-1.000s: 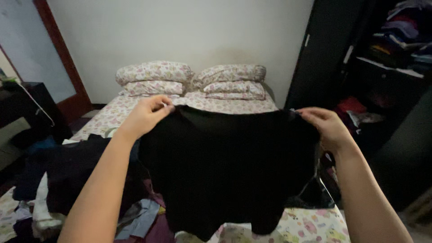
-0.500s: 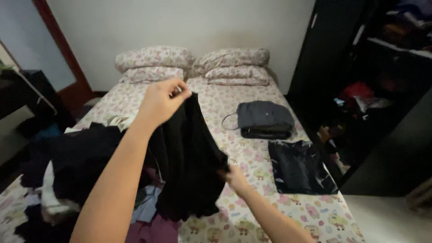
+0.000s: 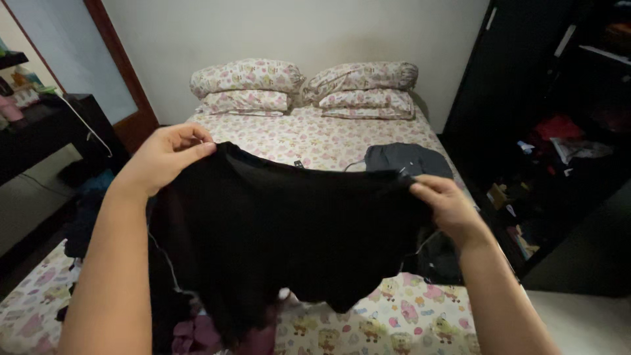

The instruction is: The person folds several black shirts and a yellow garment on a bed, smooths the fabric by hand, and places the folded items in a stack.

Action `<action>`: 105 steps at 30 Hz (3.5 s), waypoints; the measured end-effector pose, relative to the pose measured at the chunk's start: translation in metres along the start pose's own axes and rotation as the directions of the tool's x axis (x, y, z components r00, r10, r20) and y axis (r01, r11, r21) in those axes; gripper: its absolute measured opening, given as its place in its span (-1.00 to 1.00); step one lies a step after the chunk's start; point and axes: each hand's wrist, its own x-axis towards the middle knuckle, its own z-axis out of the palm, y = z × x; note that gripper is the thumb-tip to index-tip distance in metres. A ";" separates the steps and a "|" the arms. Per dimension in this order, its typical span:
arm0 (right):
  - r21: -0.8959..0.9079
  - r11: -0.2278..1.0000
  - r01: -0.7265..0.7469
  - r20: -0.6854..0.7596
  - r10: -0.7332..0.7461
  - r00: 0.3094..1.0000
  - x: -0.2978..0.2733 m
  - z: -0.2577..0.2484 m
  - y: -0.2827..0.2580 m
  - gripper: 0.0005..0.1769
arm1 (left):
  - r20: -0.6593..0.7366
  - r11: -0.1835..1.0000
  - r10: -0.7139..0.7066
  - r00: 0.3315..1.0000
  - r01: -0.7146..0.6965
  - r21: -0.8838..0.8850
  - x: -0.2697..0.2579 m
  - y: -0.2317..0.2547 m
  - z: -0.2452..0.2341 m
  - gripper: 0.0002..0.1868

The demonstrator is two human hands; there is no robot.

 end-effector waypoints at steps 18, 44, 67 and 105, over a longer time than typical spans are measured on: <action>0.069 0.994 0.083 -0.492 -0.039 0.870 0.084 0.053 -0.054 -0.69 | -0.045 0.821 -0.537 0.842 0.510 -0.256 0.101 -0.034 0.194 -0.52; -0.343 0.847 0.406 -0.177 -0.483 0.858 -0.004 0.112 -0.102 -0.66 | 0.065 0.404 0.718 0.693 -0.491 0.771 0.041 0.072 0.201 -0.71; -0.324 0.869 0.373 0.424 -0.219 0.879 0.007 0.166 -0.007 -0.48 | 0.197 0.233 0.716 0.670 -0.495 0.837 0.005 0.082 0.071 -0.60; 0.393 0.886 -0.247 0.291 0.135 0.947 -0.022 0.154 0.064 -0.24 | -0.107 0.643 0.456 0.884 -0.244 0.726 0.009 0.062 0.055 -0.45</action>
